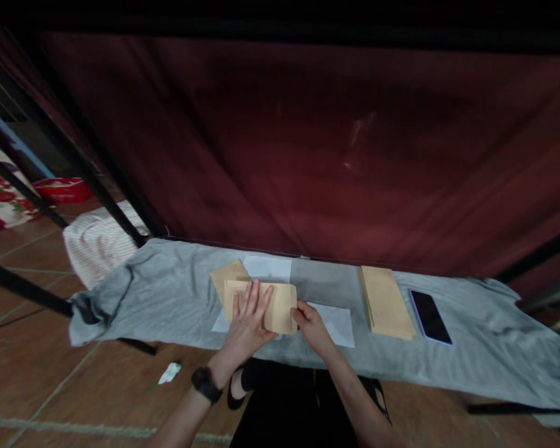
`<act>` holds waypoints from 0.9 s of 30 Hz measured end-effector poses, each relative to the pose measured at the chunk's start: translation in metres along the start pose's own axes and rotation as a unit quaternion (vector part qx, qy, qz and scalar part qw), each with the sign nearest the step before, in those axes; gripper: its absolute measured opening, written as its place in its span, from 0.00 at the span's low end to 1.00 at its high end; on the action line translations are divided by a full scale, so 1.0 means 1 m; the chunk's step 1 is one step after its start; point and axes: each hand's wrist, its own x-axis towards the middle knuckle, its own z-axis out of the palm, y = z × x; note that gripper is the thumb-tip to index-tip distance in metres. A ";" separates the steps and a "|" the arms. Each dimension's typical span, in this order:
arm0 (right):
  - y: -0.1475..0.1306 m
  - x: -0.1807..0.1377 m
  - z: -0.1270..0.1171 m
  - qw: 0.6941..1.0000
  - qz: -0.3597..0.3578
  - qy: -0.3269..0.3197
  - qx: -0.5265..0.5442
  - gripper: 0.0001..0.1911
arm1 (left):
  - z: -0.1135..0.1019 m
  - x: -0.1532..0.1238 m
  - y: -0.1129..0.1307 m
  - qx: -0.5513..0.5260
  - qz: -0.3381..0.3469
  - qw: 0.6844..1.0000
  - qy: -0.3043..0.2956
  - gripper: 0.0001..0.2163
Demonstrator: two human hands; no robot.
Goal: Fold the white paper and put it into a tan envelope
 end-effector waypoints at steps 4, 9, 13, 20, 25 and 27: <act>-0.008 -0.012 -0.015 0.999 -0.002 -0.039 0.038 0.13 | -0.007 0.004 0.007 -0.021 0.034 0.998 -0.042 0.55; -0.007 -0.023 -0.021 0.996 0.024 0.016 0.086 0.14 | 0.002 0.002 0.011 -0.056 0.058 0.993 -0.090 0.58; -0.017 -0.033 -0.025 0.991 0.001 0.018 0.132 0.13 | 0.000 0.007 0.012 -0.064 0.089 0.987 -0.114 0.60; -0.022 -0.060 -0.040 0.989 0.002 -0.011 0.149 0.12 | -0.015 0.006 0.020 -0.069 0.151 0.979 -0.116 0.60; -0.007 -0.087 -0.057 0.994 0.013 0.015 0.105 0.12 | -0.019 -0.009 0.041 -0.059 0.173 0.978 -0.104 0.57; -0.003 -0.098 -0.065 0.996 0.022 0.029 0.078 0.13 | -0.018 -0.015 0.051 -0.057 0.178 0.977 -0.107 0.56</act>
